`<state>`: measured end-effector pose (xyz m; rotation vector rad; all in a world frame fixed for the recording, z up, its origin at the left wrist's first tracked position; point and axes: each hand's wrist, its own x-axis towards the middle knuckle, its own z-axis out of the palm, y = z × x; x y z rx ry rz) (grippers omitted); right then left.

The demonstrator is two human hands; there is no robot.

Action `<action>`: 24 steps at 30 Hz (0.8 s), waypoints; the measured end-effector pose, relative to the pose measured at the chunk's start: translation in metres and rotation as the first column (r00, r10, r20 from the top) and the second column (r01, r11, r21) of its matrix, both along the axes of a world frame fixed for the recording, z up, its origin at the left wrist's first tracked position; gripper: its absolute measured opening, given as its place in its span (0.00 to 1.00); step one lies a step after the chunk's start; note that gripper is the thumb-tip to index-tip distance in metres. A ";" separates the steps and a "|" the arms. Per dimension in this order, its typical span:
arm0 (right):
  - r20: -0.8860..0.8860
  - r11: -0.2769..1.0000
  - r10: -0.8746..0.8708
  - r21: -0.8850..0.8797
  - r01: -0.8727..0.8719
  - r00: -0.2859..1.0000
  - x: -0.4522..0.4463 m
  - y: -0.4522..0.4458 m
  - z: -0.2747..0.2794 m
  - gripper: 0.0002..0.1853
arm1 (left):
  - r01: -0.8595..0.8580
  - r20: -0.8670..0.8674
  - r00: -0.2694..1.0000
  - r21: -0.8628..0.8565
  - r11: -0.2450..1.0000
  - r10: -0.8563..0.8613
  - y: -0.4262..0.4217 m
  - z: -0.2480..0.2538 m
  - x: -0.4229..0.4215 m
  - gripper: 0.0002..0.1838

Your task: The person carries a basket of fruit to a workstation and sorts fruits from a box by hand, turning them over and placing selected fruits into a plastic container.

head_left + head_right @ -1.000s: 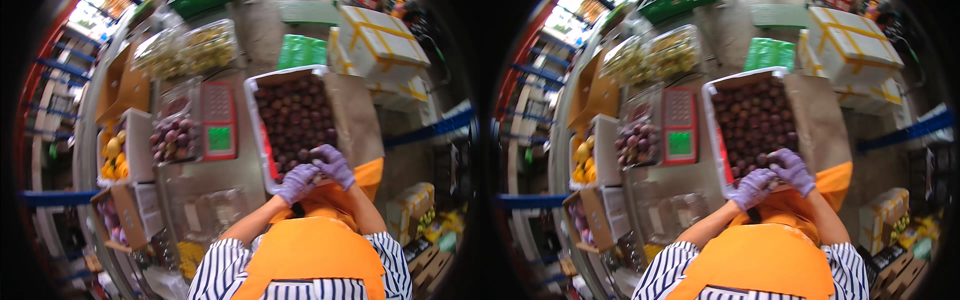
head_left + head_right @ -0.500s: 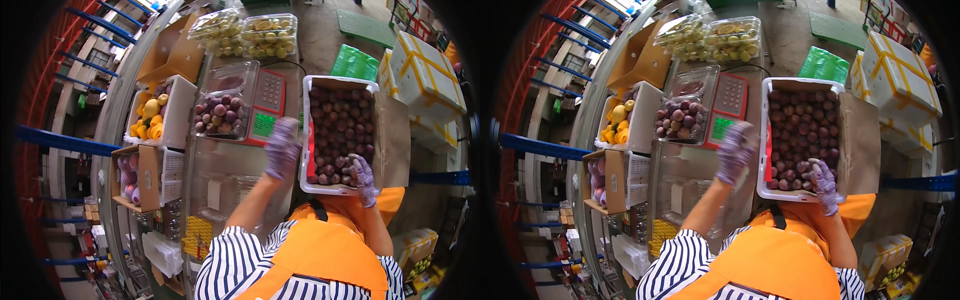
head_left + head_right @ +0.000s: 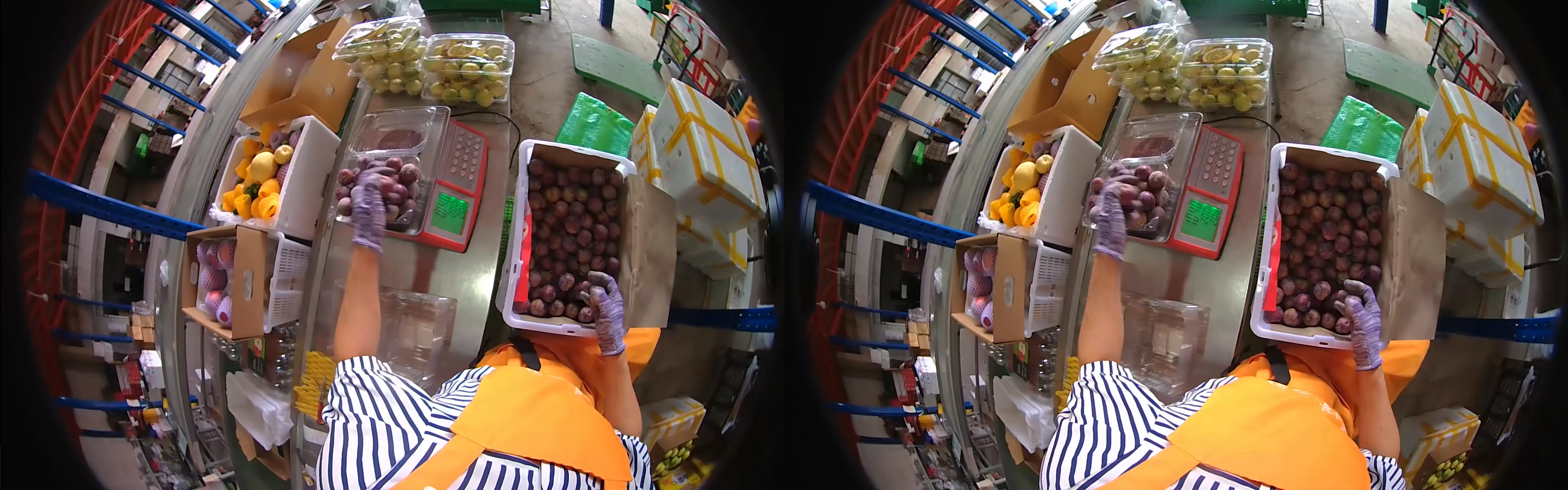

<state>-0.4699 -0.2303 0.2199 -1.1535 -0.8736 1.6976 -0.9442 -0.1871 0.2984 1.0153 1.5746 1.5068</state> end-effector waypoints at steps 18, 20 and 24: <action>0.503 0.839 -0.127 0.515 -0.178 0.855 -0.021 -0.002 0.054 0.29 | -0.013 -0.622 0.783 -0.002 1.000 0.009 -0.005 0.038 0.061 0.08; 0.530 0.871 -0.121 0.463 -0.167 0.839 0.003 -0.008 0.045 0.27 | -0.159 -0.762 0.645 -0.212 0.964 -0.061 -0.001 0.041 0.018 0.17; 0.640 0.860 -0.248 0.491 -0.138 0.727 0.021 -0.015 0.024 0.22 | -0.326 -0.887 0.431 -0.324 0.888 -0.165 0.006 0.022 -0.027 0.30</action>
